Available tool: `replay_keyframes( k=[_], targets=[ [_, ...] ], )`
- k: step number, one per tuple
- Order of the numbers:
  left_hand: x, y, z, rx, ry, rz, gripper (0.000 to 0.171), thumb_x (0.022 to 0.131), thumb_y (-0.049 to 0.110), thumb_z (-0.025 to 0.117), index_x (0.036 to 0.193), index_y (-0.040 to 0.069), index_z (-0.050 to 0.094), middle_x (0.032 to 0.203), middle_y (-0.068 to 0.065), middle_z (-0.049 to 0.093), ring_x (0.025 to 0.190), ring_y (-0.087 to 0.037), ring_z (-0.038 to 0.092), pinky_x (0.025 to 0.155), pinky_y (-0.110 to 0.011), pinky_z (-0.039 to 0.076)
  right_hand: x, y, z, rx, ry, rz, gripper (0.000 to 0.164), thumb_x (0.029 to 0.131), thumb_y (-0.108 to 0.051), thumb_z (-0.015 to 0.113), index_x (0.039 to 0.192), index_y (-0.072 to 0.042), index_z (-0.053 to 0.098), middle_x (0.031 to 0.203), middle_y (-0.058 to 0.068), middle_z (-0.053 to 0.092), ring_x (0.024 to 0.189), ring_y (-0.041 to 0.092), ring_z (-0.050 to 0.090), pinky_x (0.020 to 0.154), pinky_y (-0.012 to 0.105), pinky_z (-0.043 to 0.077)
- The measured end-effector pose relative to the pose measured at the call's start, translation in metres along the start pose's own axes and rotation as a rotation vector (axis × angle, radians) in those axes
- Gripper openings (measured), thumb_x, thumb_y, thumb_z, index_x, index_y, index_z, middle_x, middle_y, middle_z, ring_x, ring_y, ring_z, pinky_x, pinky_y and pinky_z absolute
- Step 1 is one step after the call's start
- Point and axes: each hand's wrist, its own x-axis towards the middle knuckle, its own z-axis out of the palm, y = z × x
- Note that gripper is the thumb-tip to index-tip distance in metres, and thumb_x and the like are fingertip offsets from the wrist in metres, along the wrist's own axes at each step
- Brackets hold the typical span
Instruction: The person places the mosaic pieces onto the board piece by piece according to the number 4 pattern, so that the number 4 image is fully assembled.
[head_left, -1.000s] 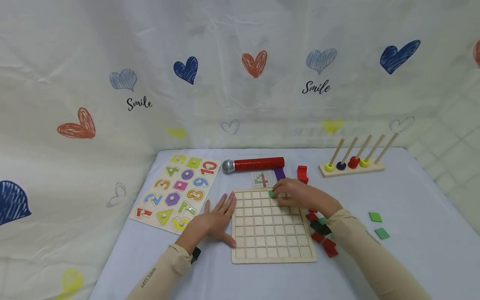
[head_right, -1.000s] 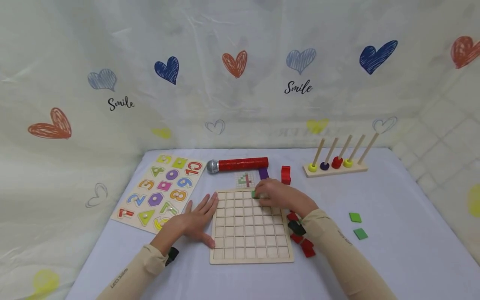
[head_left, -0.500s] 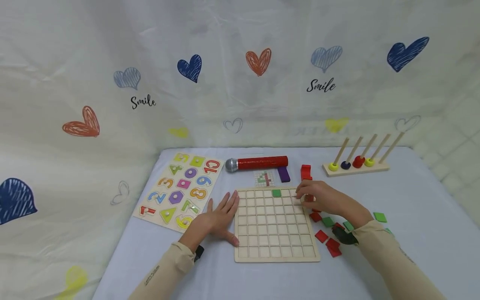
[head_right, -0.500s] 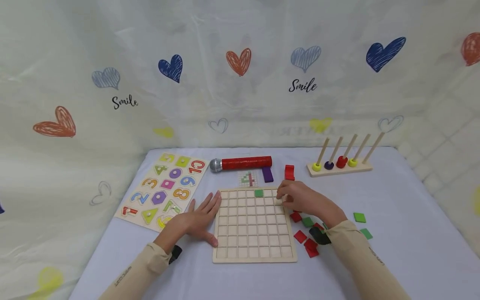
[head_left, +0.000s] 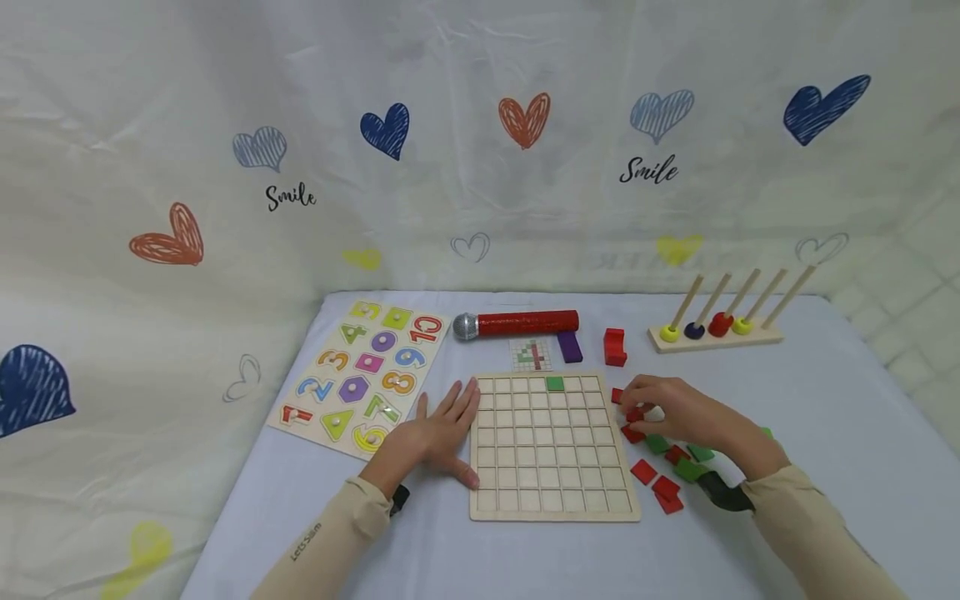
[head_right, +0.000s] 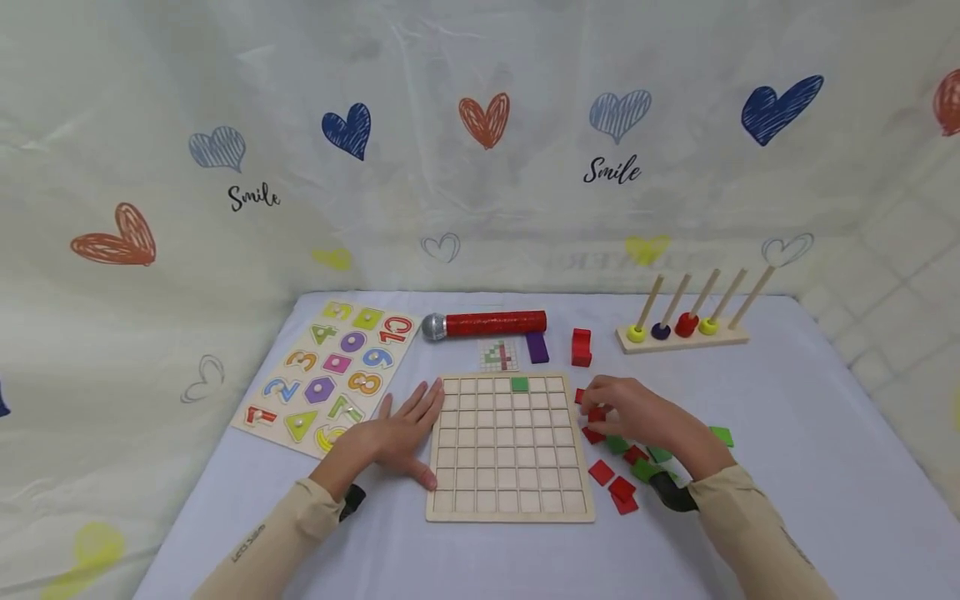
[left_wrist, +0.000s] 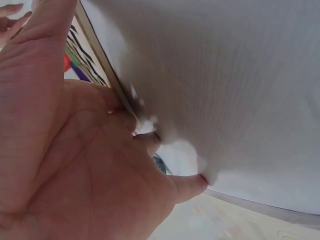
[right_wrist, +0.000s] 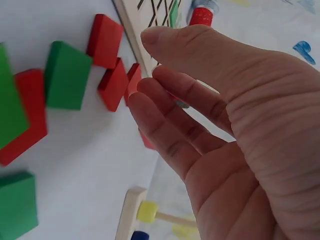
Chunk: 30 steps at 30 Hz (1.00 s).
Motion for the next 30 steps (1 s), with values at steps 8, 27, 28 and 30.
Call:
replay_keyframes(
  k=[8,27,28,30],
  targets=[
    [-0.001,0.001,-0.001,-0.028,-0.005,0.0,0.151,0.074,0.073,0.086,0.172,0.016,-0.014,0.178,0.001,-0.028,0.168,-0.027,-0.023,0.129,-0.075,-0.009,-0.026,0.01,0.007,0.0,-0.067,0.056,0.02,0.087,-0.012,0.088,0.095,-0.024,0.075,0.103,-0.009,0.064,0.094,0.009,0.06,0.078,0.024,0.061],
    [-0.006,-0.002,-0.001,-0.03,0.011,0.013,0.149,0.075,0.073,0.085,0.172,0.014,-0.012,0.179,-0.002,-0.025,0.168,-0.029,-0.023,0.128,-0.076,-0.01,-0.028,0.007,0.012,-0.011,-0.016,0.066,0.024,0.088,-0.011,0.085,0.11,-0.016,0.076,0.106,-0.007,0.068,0.098,0.008,0.065,0.079,0.024,0.063],
    [-0.006,-0.001,-0.001,-0.028,0.011,0.016,0.149,0.075,0.074,0.084,0.172,0.014,-0.012,0.18,-0.003,-0.025,0.168,-0.029,-0.023,0.128,-0.076,-0.01,-0.029,0.007,0.012,-0.016,-0.006,0.061,0.023,0.088,-0.011,0.085,0.109,-0.016,0.076,0.105,-0.007,0.068,0.097,0.008,0.065,0.079,0.024,0.063],
    [-0.005,-0.001,-0.001,-0.027,0.009,0.019,0.149,0.075,0.074,0.084,0.172,0.014,-0.012,0.18,-0.003,-0.024,0.168,-0.029,-0.023,0.128,-0.076,-0.01,-0.03,0.006,0.011,-0.027,0.016,0.048,0.022,0.088,-0.011,0.085,0.107,-0.017,0.076,0.105,-0.008,0.068,0.095,0.007,0.064,0.079,0.024,0.062]
  ],
)
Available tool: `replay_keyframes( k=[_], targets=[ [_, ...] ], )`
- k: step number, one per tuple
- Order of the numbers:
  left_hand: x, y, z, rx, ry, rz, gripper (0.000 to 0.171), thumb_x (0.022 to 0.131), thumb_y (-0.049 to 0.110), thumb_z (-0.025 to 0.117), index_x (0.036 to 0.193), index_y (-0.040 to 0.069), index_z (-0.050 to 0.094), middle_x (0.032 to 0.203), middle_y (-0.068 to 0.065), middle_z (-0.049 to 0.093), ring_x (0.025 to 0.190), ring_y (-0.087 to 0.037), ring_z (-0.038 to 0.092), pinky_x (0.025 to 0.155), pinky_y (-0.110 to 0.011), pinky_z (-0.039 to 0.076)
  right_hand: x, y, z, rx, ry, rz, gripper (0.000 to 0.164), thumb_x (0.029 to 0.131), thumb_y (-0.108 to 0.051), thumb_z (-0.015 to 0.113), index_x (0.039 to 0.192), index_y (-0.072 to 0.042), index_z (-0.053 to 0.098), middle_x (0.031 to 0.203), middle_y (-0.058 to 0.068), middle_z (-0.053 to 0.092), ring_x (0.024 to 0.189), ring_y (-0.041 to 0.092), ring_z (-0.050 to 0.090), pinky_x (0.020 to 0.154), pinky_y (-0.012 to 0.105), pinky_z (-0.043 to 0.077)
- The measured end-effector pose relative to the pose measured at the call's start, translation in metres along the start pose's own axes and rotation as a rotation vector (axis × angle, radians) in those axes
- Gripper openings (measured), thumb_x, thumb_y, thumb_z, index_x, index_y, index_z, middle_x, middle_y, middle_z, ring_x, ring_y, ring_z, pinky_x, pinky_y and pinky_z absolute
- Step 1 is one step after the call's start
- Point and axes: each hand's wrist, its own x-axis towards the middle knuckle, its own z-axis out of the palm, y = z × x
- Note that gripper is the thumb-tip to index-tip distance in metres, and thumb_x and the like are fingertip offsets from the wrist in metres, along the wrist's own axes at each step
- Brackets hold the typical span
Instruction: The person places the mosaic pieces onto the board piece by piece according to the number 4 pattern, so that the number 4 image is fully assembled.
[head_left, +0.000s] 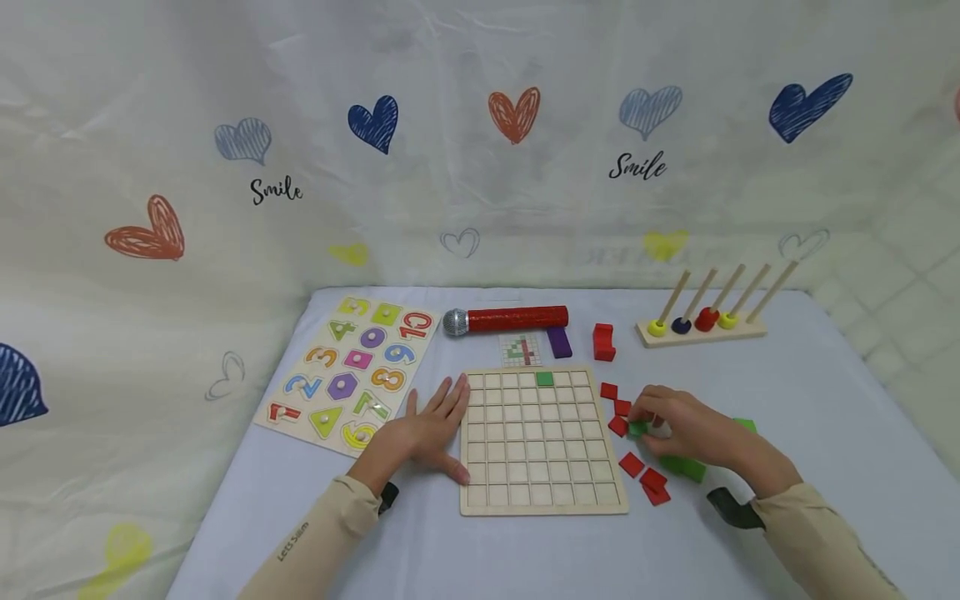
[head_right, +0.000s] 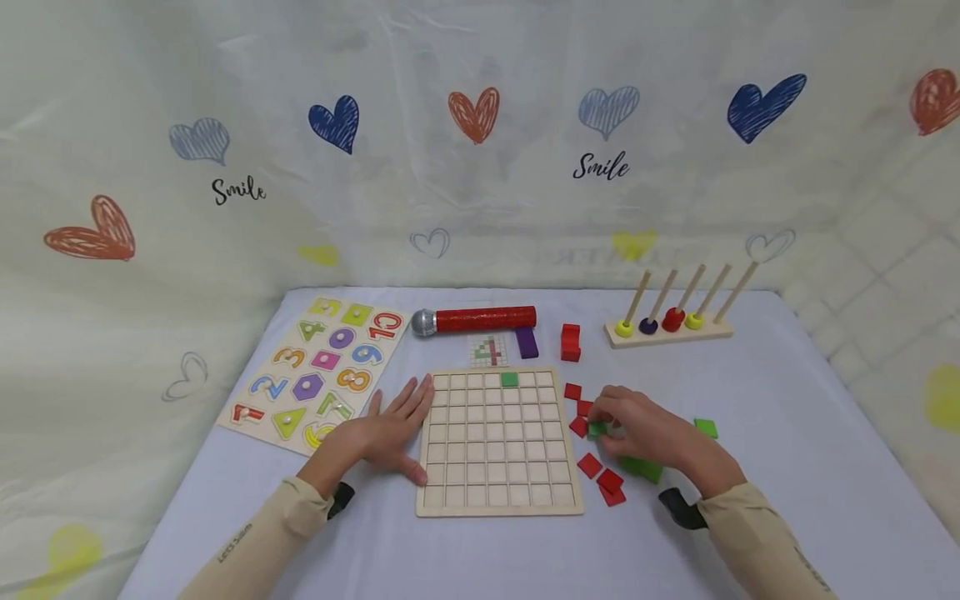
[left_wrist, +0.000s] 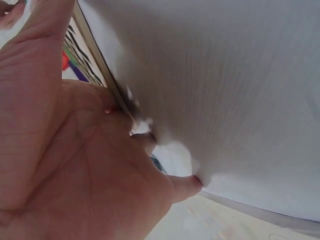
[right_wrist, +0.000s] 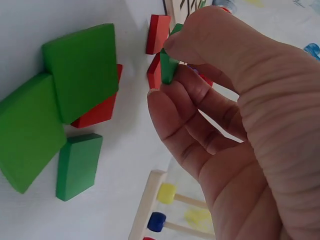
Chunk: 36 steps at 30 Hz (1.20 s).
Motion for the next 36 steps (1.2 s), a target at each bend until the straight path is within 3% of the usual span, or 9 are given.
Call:
replay_keyframes(
  k=[9,18,25,36],
  targets=[
    [-0.003,0.0,-0.002,-0.011,0.008,0.013,0.149,0.075,0.074,0.084,0.172,0.013,-0.011,0.18,-0.003,-0.023,0.168,-0.029,-0.021,0.128,-0.077,-0.01,0.009,-0.009,-0.003,-0.011,0.055,-0.092,0.024,0.087,-0.003,0.083,0.106,-0.016,0.077,0.104,-0.006,0.068,0.092,0.01,0.064,0.078,0.025,0.063],
    [0.004,-0.003,0.002,-0.009,-0.003,0.013,0.149,0.076,0.074,0.084,0.172,0.015,-0.013,0.179,-0.001,-0.027,0.168,-0.028,-0.023,0.128,-0.076,-0.009,0.029,-0.017,0.003,0.002,0.029,-0.109,0.02,0.089,-0.004,0.084,0.106,-0.012,0.078,0.101,-0.003,0.066,0.087,0.011,0.061,0.075,0.025,0.062],
    [0.004,0.0,0.004,-0.023,-0.013,0.008,0.148,0.075,0.07,0.087,0.173,0.016,-0.01,0.18,0.0,-0.024,0.168,-0.027,-0.023,0.128,-0.075,-0.011,0.051,-0.026,0.011,0.052,-0.042,-0.139,0.018,0.091,-0.003,0.081,0.107,-0.011,0.076,0.107,0.002,0.065,0.089,0.012,0.059,0.071,0.019,0.057],
    [0.005,-0.001,0.004,-0.001,-0.003,0.001,0.148,0.075,0.072,0.086,0.173,0.015,-0.01,0.18,-0.001,-0.024,0.168,-0.028,-0.023,0.128,-0.076,-0.01,0.094,-0.047,0.022,-0.076,-0.01,-0.23,0.013,0.092,-0.005,0.081,0.103,-0.01,0.078,0.104,0.003,0.067,0.091,0.016,0.059,0.074,0.02,0.057]
  ],
)
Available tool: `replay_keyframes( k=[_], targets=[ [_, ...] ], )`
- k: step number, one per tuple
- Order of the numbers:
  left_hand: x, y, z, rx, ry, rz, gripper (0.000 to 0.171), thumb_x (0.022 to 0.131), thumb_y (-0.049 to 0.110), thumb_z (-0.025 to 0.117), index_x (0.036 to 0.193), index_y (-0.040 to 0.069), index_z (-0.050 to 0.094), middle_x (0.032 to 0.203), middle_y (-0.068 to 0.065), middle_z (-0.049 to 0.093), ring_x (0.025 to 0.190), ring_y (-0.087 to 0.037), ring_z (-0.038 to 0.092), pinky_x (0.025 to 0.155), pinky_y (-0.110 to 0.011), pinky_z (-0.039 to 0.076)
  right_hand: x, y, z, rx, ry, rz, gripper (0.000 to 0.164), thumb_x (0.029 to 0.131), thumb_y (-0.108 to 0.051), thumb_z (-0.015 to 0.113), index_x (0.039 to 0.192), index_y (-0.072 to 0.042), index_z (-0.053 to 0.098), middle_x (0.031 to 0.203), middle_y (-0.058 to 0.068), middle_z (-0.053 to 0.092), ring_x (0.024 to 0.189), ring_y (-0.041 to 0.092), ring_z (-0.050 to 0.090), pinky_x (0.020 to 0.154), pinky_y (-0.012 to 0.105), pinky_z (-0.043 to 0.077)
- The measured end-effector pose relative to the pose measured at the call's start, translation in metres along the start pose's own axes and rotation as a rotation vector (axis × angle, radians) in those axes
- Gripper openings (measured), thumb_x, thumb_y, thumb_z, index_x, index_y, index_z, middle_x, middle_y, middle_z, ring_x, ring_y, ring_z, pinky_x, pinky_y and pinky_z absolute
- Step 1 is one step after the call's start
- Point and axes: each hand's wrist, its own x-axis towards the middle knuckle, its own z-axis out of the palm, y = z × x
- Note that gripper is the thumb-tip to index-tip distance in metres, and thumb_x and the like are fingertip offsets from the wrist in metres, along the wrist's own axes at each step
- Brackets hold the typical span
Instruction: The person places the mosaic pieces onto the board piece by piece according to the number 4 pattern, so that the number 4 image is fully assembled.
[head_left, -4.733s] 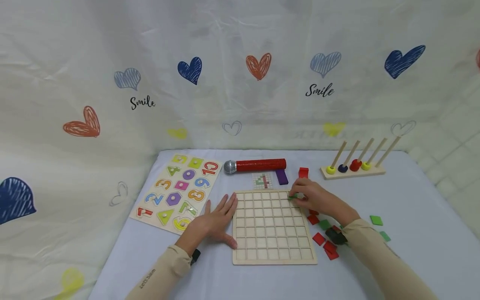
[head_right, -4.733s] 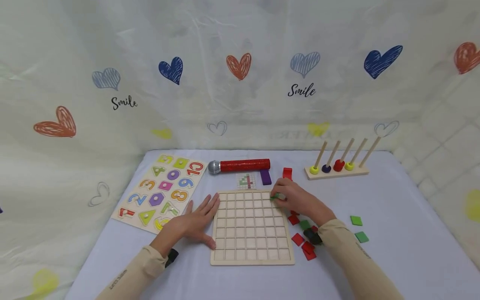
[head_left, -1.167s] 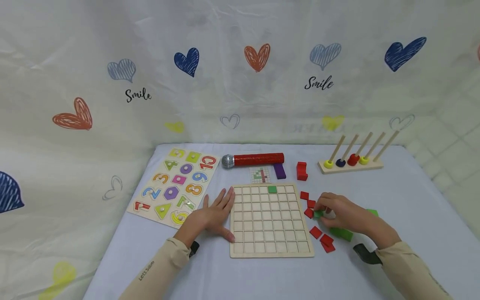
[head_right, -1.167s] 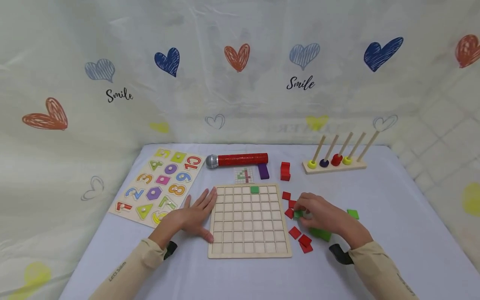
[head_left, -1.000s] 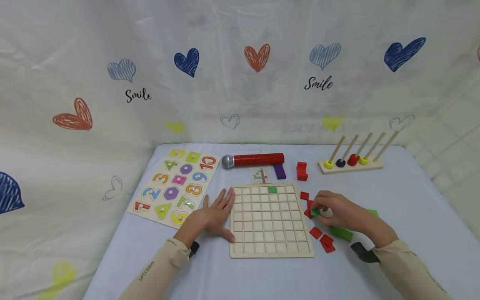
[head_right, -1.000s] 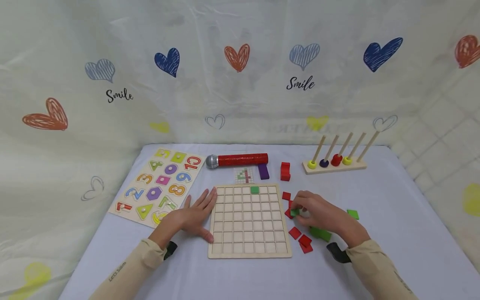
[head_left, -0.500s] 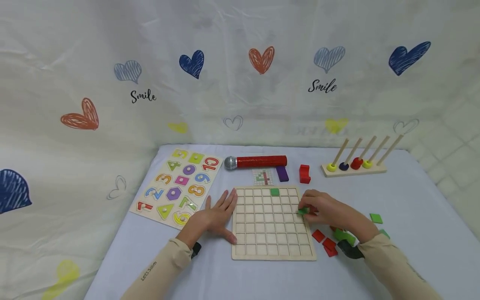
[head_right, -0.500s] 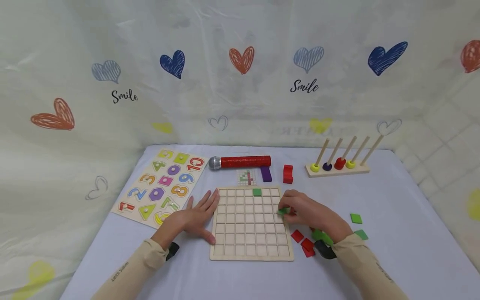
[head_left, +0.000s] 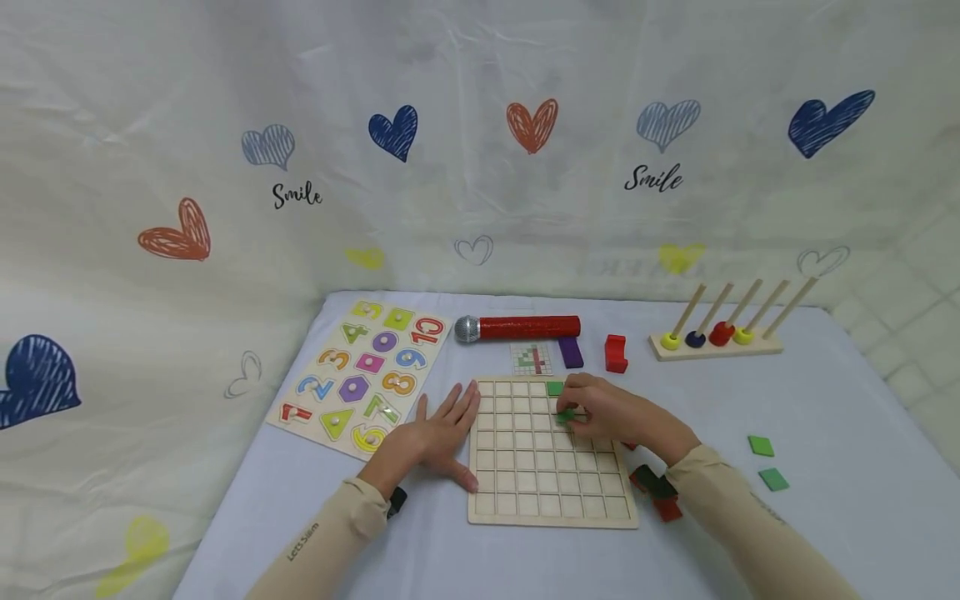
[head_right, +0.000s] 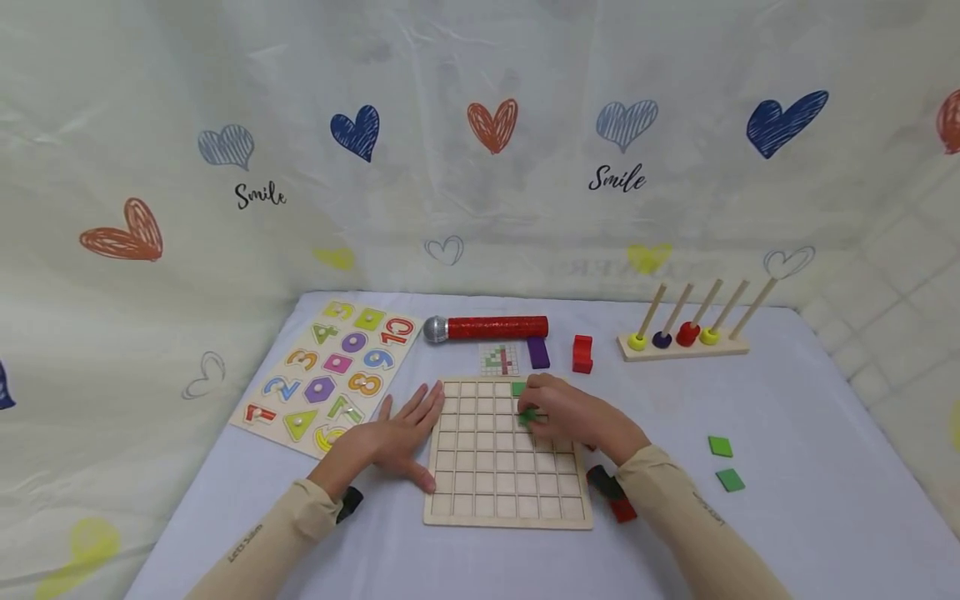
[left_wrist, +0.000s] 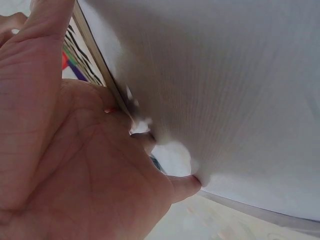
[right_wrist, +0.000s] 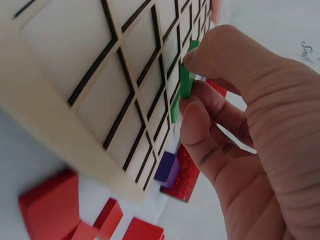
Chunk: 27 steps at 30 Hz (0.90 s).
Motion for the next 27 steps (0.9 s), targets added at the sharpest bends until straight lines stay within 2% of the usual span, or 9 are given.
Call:
replay_keyframes(
  k=[9,12,15,22,27],
  targets=[
    [-0.003,0.003,0.0,-0.002,0.014,-0.009,0.148,0.075,0.072,0.086,0.173,0.015,-0.009,0.18,-0.001,-0.023,0.168,-0.027,-0.021,0.129,-0.075,-0.01,0.025,-0.003,0.008,-0.034,-0.004,0.005,0.013,0.09,-0.007,0.082,0.103,-0.009,0.079,0.103,0.004,0.07,0.092,0.016,0.061,0.082,0.028,0.06],
    [-0.005,0.003,-0.002,0.004,0.022,-0.006,0.148,0.075,0.073,0.086,0.173,0.015,-0.008,0.181,-0.001,-0.022,0.169,-0.027,-0.02,0.129,-0.076,-0.009,0.031,-0.004,0.008,-0.031,0.022,-0.015,0.013,0.09,-0.004,0.081,0.103,-0.007,0.08,0.103,0.006,0.071,0.092,0.018,0.064,0.081,0.03,0.061],
    [-0.005,0.004,-0.001,0.005,0.021,-0.002,0.147,0.075,0.074,0.085,0.173,0.015,-0.007,0.181,-0.001,-0.022,0.169,-0.027,-0.02,0.129,-0.076,-0.009,0.034,-0.003,0.011,-0.012,0.049,-0.037,0.011,0.091,-0.001,0.081,0.101,-0.005,0.082,0.101,0.007,0.07,0.09,0.016,0.062,0.077,0.026,0.059],
    [-0.003,0.002,-0.003,0.006,0.006,-0.004,0.148,0.075,0.075,0.084,0.173,0.015,-0.01,0.18,-0.001,-0.024,0.168,-0.027,-0.021,0.128,-0.076,-0.009,0.035,0.002,0.021,-0.037,0.187,-0.171,0.009,0.086,0.006,0.084,0.093,0.0,0.085,0.095,0.01,0.072,0.086,0.019,0.067,0.074,0.026,0.061],
    [-0.006,0.001,-0.005,-0.001,0.003,0.002,0.149,0.075,0.077,0.083,0.173,0.015,-0.01,0.18,-0.001,-0.023,0.169,-0.028,-0.02,0.128,-0.077,-0.008,0.036,-0.002,0.023,-0.055,0.193,-0.145,0.009,0.085,0.006,0.085,0.086,-0.002,0.084,0.094,0.009,0.073,0.087,0.02,0.066,0.072,0.023,0.058]
  ],
)
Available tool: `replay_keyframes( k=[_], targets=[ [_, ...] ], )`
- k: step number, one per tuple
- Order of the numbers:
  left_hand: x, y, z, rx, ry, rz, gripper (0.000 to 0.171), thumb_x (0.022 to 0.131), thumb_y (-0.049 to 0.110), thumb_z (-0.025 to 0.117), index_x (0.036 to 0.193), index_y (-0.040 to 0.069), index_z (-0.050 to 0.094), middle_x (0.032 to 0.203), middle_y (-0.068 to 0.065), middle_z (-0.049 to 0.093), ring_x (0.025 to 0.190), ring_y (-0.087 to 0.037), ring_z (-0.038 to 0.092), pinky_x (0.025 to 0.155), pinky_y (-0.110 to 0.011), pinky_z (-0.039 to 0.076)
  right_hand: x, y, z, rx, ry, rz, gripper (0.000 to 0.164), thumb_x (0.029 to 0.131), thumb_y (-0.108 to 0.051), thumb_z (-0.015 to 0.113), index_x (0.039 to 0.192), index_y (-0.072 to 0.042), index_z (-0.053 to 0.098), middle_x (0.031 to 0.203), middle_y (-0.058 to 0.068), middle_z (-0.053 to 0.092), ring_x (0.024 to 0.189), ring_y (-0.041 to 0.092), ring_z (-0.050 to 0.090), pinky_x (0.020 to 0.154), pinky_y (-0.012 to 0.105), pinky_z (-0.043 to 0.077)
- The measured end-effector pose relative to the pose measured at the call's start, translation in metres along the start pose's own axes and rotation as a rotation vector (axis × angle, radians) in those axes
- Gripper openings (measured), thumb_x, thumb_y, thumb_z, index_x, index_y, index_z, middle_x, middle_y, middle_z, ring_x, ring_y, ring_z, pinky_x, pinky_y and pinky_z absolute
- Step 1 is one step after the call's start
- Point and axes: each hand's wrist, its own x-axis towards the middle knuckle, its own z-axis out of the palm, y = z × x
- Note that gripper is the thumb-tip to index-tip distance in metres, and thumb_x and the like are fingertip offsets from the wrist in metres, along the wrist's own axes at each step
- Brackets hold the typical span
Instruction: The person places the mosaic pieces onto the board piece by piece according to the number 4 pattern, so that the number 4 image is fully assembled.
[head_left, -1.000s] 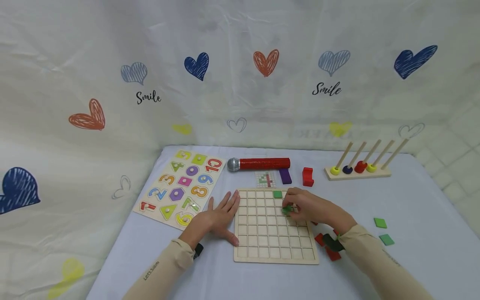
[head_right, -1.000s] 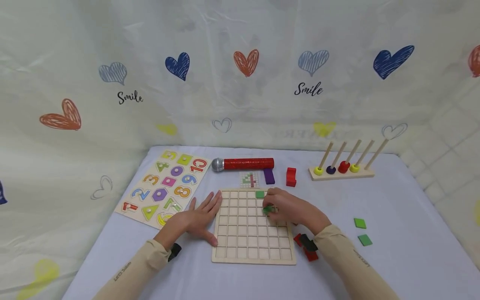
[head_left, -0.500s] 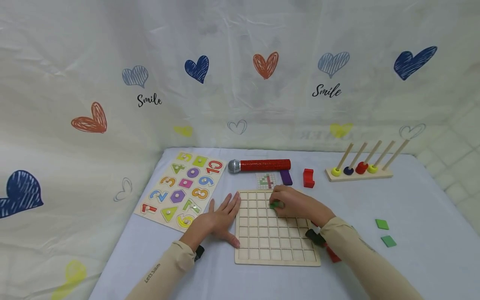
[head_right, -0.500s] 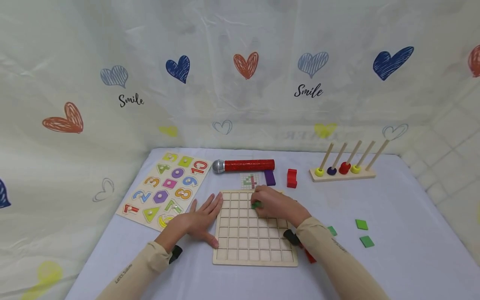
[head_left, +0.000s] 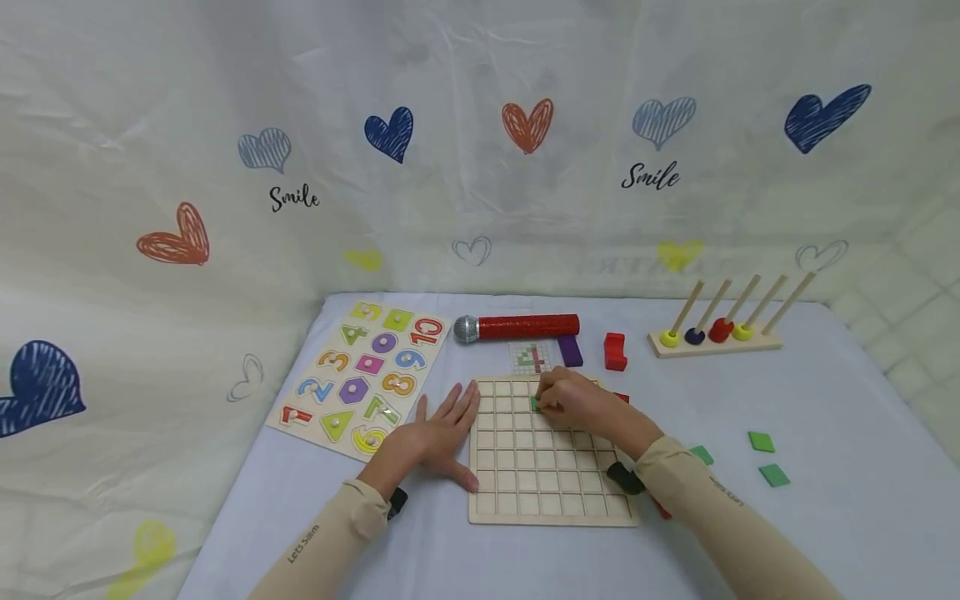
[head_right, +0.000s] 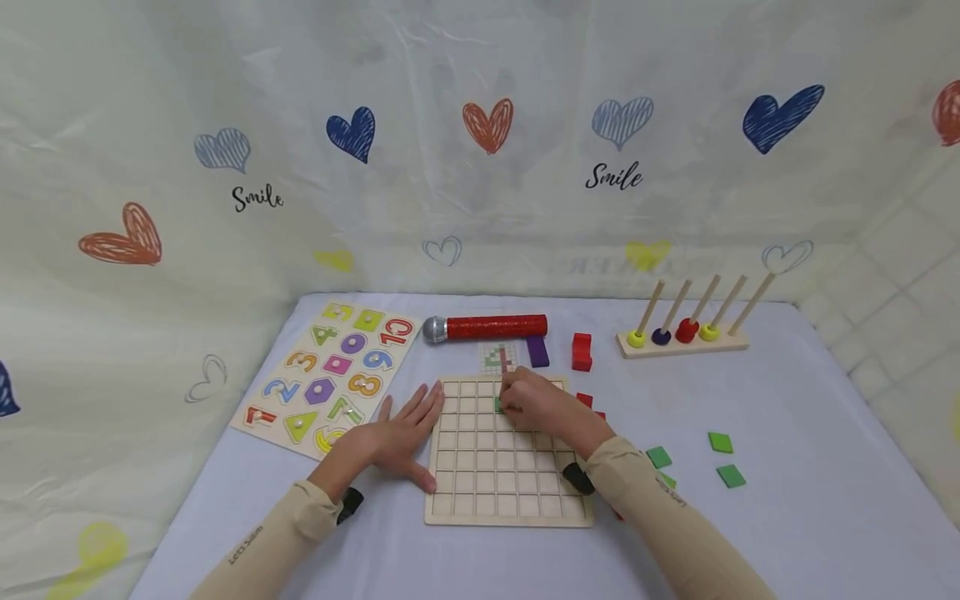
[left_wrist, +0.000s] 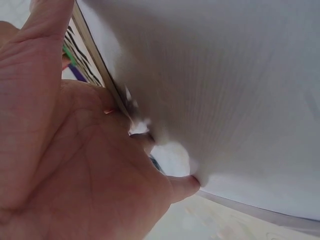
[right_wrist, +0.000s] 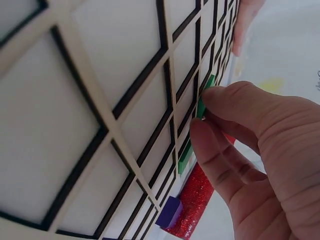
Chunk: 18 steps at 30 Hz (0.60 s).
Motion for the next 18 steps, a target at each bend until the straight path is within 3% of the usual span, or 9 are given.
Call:
replay_keyframes(
  k=[4,11,18],
  targets=[
    [0.0,-0.001,-0.001,0.008,0.0,0.001,0.148,0.075,0.079,0.081,0.172,0.016,-0.011,0.18,0.0,-0.024,0.169,-0.028,-0.02,0.129,-0.077,-0.007,-0.001,-0.005,-0.003,0.003,-0.029,0.039,0.006,0.089,0.003,0.083,0.093,-0.002,0.085,0.099,0.01,0.075,0.093,0.021,0.066,0.077,0.025,0.06],
    [0.002,-0.001,0.002,-0.016,-0.003,0.005,0.148,0.075,0.075,0.084,0.172,0.016,-0.011,0.179,0.0,-0.027,0.168,-0.027,-0.022,0.128,-0.076,-0.01,-0.014,-0.01,-0.016,-0.003,-0.122,0.009,0.017,0.096,-0.004,0.078,0.111,0.002,0.082,0.119,0.018,0.076,0.111,0.033,0.071,0.089,0.039,0.065],
    [0.003,-0.002,0.004,-0.011,0.004,0.0,0.149,0.075,0.072,0.086,0.172,0.016,-0.011,0.179,0.0,-0.026,0.168,-0.027,-0.021,0.129,-0.075,-0.01,-0.028,-0.009,-0.026,0.049,-0.189,0.092,0.027,0.096,-0.004,0.078,0.123,-0.001,0.079,0.131,0.019,0.072,0.124,0.039,0.068,0.098,0.046,0.063]
  ],
)
